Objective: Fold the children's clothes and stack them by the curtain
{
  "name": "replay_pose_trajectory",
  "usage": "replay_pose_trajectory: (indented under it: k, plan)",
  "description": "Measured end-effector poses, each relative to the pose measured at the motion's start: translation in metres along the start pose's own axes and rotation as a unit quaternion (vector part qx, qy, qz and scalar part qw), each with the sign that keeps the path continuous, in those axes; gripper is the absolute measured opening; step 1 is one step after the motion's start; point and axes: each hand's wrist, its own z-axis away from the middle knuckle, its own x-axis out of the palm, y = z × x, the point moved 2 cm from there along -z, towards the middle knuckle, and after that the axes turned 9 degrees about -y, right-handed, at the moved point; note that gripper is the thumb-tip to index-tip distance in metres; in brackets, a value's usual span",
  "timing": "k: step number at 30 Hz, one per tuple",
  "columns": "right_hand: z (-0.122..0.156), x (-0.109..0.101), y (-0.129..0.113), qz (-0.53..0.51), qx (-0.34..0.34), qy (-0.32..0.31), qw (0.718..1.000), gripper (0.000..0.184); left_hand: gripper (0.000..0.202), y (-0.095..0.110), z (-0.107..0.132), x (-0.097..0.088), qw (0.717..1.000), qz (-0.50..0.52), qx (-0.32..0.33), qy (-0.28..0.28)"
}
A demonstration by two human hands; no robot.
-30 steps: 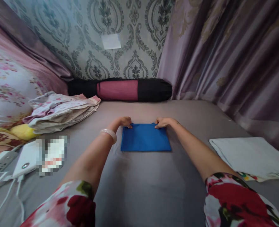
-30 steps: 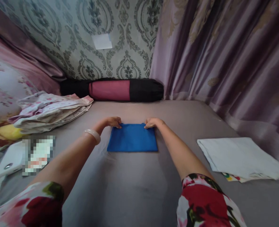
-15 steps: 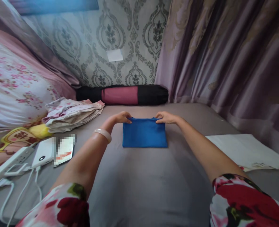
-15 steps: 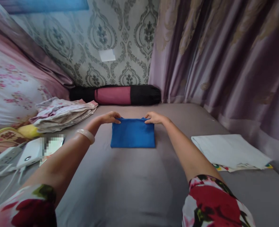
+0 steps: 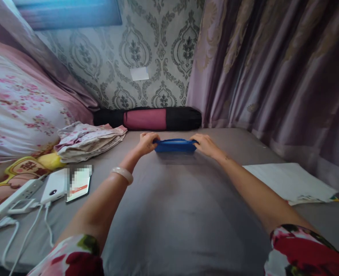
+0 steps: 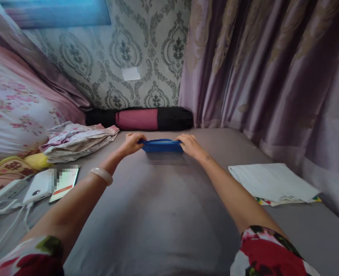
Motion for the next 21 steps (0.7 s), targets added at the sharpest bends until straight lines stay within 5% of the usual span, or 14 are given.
replay_pose_trajectory:
  k: [10,15,21]
  plan:
    - [0.070,0.058,-0.020,0.061,-0.080,-0.016,0.995,0.033,0.031,0.012,0.074,0.052,0.987,-0.055,0.143,-0.046]
    - [0.086,0.076,-0.022,0.060,-0.091,-0.063,0.992,0.042,0.038,0.013,0.090,0.067,0.982,-0.058,0.151,-0.098]
    - [0.086,0.070,-0.026,0.027,-0.040,-0.127,0.991,0.040,0.039,0.011,0.097,0.070,0.986,-0.004,0.118,-0.120]
